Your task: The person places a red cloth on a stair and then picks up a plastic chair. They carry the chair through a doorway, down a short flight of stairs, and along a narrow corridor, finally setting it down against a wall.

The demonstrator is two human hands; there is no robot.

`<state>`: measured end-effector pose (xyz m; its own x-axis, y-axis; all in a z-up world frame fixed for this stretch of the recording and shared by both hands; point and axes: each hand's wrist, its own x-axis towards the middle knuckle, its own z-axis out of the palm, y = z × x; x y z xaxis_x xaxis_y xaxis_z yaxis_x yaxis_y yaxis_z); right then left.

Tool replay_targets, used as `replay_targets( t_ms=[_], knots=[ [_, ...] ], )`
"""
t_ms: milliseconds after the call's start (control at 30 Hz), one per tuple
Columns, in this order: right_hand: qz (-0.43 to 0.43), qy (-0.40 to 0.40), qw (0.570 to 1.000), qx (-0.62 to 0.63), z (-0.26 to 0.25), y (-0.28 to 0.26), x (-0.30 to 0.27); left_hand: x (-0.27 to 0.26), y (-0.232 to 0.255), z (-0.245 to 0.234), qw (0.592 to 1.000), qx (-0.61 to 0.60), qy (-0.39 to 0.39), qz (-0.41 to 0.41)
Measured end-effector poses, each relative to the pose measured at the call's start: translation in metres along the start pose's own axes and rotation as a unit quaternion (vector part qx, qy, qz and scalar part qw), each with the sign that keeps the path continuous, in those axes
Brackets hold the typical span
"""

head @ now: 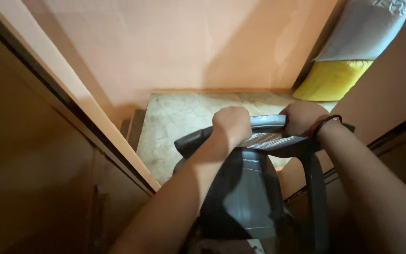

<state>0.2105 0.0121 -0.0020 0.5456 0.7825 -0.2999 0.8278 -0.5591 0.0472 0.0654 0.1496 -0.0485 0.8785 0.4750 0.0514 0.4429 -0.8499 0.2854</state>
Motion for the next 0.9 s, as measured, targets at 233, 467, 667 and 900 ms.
replay_targets(
  t_ms=[233, 467, 667, 900],
  knots=[
    [-0.054, 0.017, 0.998, -0.036, -0.017, -0.018, 0.030, 0.000, -0.015, -0.008, 0.993, -0.033, 0.021, -0.107],
    [-0.120, 0.026, 0.990, -0.069, -0.028, -0.005, 0.086, 0.021, -0.015, 0.002, 0.983, -0.053, 0.092, -0.149],
    [-0.157, 0.026, 0.985, -0.072, -0.032, 0.019, 0.146, 0.054, -0.002, 0.016, 0.976, -0.060, 0.134, -0.162],
    [-0.164, 0.031, 0.985, -0.042, -0.030, 0.060, 0.193, 0.111, 0.018, 0.032, 0.971, -0.059, 0.118, -0.197]
  ],
)
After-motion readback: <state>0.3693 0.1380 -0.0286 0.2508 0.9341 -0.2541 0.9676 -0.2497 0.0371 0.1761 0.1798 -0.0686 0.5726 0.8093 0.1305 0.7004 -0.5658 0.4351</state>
